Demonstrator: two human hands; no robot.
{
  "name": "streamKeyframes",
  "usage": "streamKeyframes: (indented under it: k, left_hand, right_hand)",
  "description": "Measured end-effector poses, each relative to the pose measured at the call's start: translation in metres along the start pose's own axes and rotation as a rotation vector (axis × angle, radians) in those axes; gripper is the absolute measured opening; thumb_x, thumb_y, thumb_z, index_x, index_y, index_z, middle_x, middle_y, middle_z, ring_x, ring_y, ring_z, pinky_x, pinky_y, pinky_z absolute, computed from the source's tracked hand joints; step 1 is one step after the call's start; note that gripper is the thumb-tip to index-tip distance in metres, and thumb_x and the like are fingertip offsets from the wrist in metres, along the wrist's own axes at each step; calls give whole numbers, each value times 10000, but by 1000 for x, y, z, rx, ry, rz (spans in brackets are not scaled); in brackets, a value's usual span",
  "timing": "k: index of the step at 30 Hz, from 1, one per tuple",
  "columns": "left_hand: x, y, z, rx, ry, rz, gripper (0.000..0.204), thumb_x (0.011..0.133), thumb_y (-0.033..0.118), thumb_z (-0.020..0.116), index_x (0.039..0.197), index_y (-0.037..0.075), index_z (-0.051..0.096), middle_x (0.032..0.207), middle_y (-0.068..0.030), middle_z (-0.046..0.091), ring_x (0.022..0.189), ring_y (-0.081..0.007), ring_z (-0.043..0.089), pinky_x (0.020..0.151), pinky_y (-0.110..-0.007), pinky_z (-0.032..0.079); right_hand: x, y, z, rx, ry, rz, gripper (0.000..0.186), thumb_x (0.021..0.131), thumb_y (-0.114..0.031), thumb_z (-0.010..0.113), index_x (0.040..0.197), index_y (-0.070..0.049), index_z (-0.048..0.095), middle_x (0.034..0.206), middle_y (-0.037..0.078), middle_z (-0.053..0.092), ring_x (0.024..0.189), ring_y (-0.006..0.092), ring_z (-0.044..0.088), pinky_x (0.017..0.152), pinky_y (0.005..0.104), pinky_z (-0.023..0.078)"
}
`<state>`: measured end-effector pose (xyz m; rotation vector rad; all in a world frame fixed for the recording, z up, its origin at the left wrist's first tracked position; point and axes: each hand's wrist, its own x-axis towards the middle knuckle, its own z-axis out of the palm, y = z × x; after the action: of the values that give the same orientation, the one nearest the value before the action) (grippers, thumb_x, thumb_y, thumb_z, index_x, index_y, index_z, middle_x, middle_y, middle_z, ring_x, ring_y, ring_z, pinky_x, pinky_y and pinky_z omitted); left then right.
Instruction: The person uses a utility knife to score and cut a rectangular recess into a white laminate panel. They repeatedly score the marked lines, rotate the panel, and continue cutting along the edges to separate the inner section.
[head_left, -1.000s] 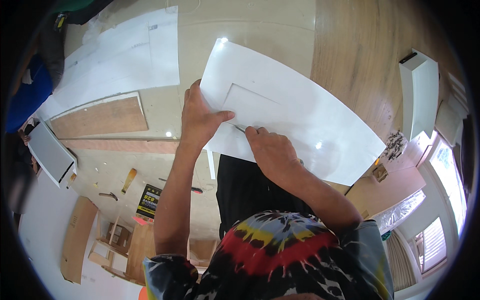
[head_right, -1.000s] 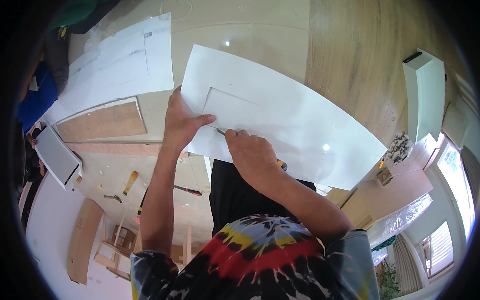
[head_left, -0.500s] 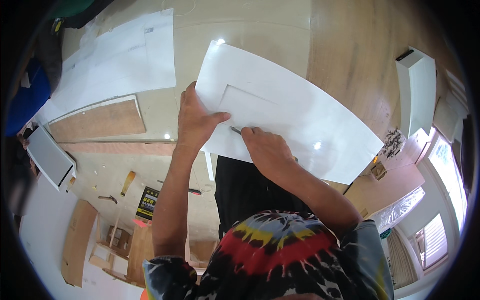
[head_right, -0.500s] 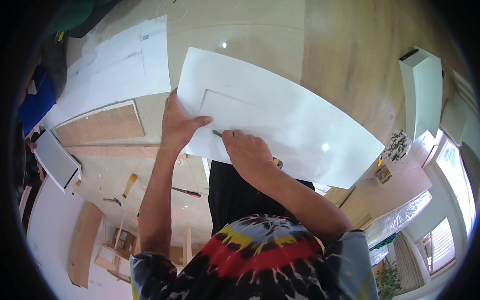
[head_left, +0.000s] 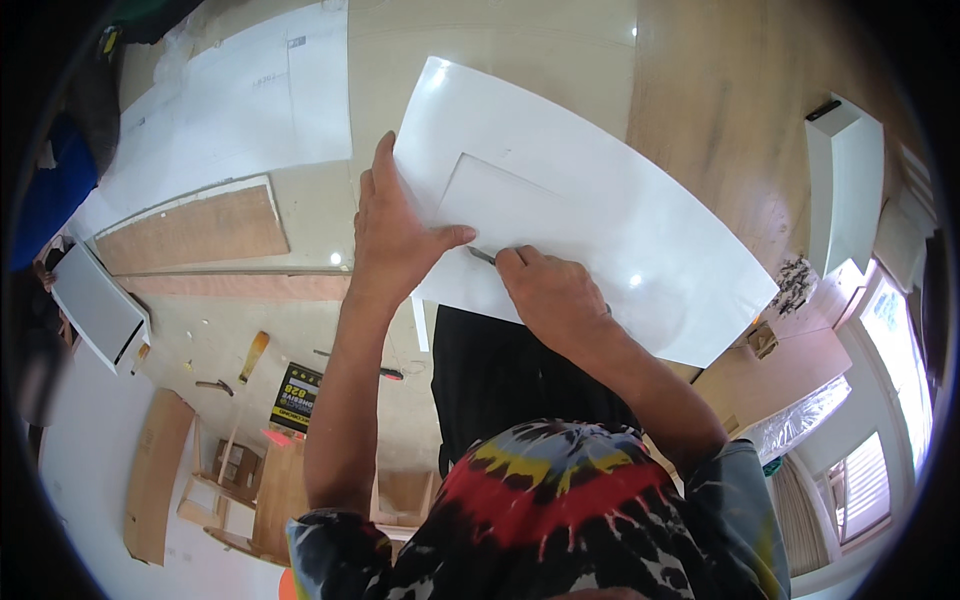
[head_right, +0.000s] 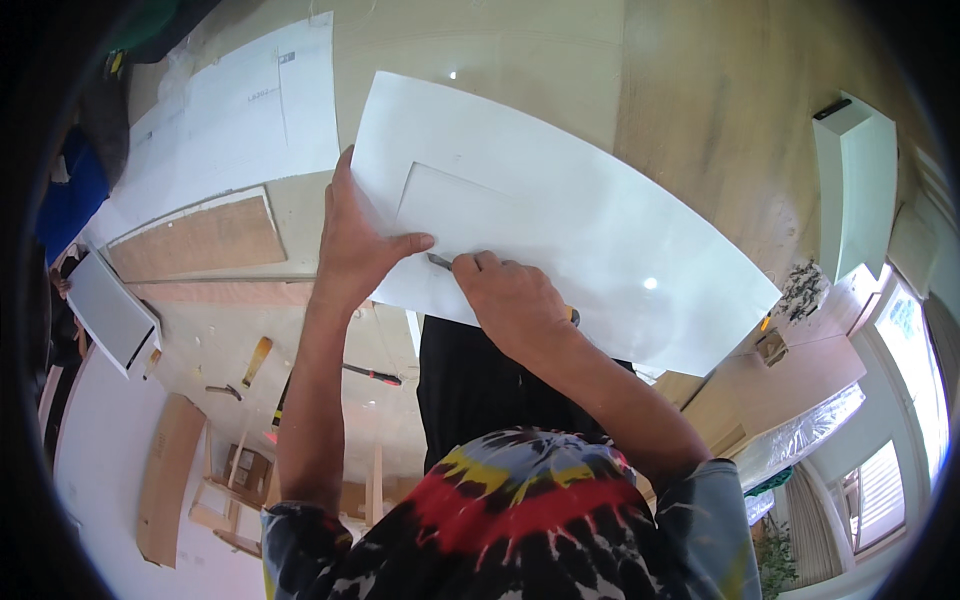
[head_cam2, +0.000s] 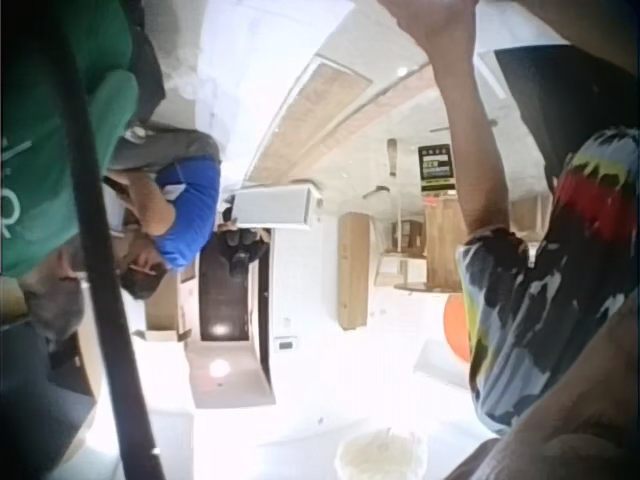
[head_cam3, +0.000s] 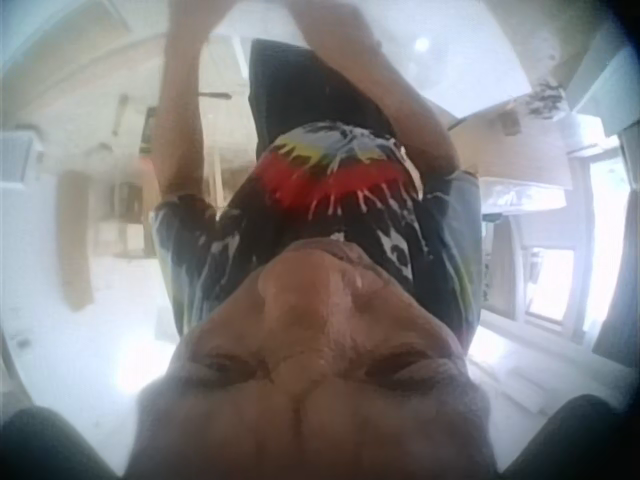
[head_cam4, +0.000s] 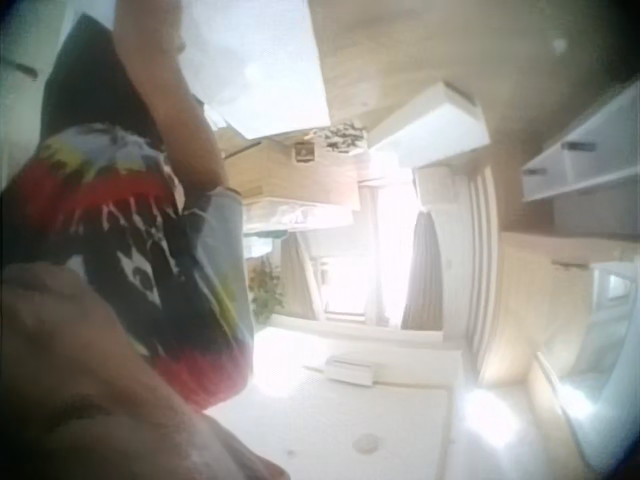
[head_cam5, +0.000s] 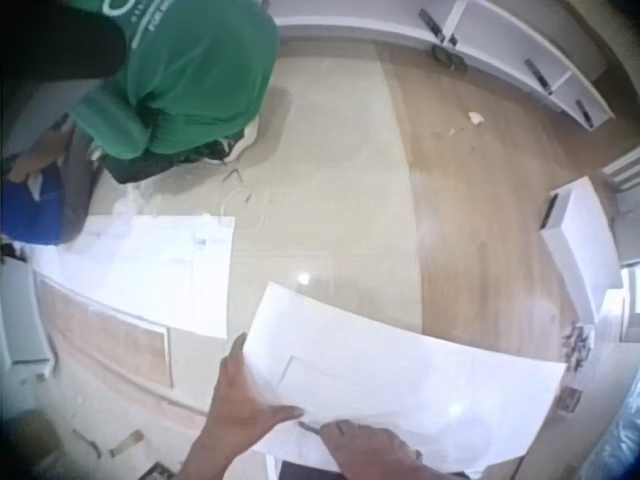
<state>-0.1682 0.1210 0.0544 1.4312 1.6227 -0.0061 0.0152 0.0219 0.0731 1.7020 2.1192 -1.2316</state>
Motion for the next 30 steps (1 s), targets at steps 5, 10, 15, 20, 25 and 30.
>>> streamKeyframes:
  k: [5, 10, 15, 20, 25, 30]
  left_hand:
    - [3, 3, -5, -5, -38, 14, 1275, 580, 149, 981, 1585, 76, 199, 1381, -218, 478, 1317, -401, 506, 1111, -492, 444]
    - [1, 5, 0, -25, 11, -25, 1201, 567, 126, 977, 1545, 97, 281, 1368, -201, 484, 1309, -389, 501, 1100, -480, 451]
    - [3, 7, 2, -45, 22, -52, 1172, 559, 111, 974, 1527, 104, 314, 1358, -192, 489, 1302, -381, 497, 1090, -474, 452]
    - [1, 7, 2, -85, 9, -73, 1171, 559, 102, 971, 1528, 107, 313, 1365, -189, 490, 1304, -379, 496, 1090, -480, 450]
    - [2, 4, 4, -95, 19, -60, 1163, 565, 93, 961, 1529, 105, 311, 1363, -189, 494, 1307, -378, 493, 1085, -485, 455]
    - [2, 4, 4, -95, 14, -50, 1158, 567, 90, 955, 1528, 118, 309, 1384, -190, 478, 1323, -374, 479, 1084, -482, 461]
  right_hand:
    - [-2, -4, 0, -30, 44, -1, 168, 884, -84, 631, 1037, -48, 572, 948, 112, 658, 750, 289, 729, 662, 399, 605]
    - [-4, 0, 0, -4, 36, -25, 145, 892, -93, 624, 1017, -51, 564, 920, 106, 655, 738, 277, 728, 631, 399, 598]
    - [-10, 10, -2, 43, -14, 65, 114, 916, -95, 602, 1004, -42, 553, 903, 124, 655, 735, 307, 732, 611, 428, 590]
    - [-5, 6, -4, 96, -1, 67, 111, 914, -83, 598, 999, -29, 549, 910, 131, 660, 714, 328, 730, 620, 433, 600]
    - [-2, 1, -1, 73, -29, 59, 111, 908, -68, 593, 1000, -22, 551, 916, 135, 663, 718, 331, 731, 622, 421, 605]
    - [1, -4, -5, 78, -51, 72, 127, 907, -62, 590, 1022, -18, 560, 942, 137, 667, 721, 326, 733, 616, 412, 605]
